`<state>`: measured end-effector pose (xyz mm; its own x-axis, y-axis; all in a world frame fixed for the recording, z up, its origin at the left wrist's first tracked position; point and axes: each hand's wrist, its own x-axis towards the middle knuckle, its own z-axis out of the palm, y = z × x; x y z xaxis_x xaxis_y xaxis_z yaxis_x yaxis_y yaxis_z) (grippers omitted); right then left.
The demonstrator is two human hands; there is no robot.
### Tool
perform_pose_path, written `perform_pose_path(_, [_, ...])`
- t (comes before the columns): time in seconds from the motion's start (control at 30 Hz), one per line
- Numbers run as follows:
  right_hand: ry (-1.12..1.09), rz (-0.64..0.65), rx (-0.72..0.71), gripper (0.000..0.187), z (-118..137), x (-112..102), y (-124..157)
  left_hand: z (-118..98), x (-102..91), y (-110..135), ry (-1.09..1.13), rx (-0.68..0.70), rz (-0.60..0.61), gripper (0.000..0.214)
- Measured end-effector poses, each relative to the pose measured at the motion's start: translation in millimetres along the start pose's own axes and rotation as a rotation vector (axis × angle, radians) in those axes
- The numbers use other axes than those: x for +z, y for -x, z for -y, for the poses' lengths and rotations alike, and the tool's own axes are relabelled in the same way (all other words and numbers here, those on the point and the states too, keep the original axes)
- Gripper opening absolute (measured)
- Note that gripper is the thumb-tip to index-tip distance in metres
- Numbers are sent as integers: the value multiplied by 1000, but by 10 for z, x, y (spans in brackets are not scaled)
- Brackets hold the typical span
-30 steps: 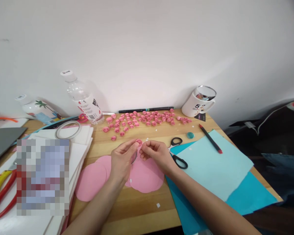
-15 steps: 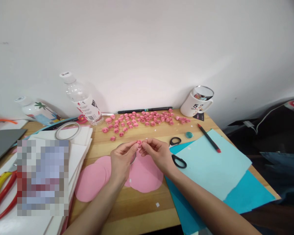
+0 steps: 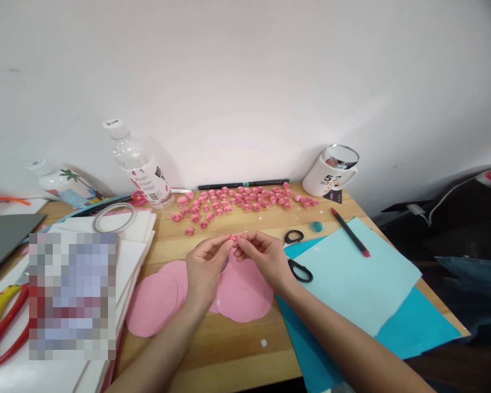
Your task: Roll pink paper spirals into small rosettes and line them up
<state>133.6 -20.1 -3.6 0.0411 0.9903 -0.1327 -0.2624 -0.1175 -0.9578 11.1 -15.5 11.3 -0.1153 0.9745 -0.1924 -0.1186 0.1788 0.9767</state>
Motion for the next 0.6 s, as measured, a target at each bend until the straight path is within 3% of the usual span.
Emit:
perform_pose_path(0.33, [134,-79,-129,20,-48,22,65,64,-23,22,-216,349,49,11])
perform_pose_path(0.6, [136,-60,-51,20,-70,-7,33,51,-9,39,-225,430,20,8])
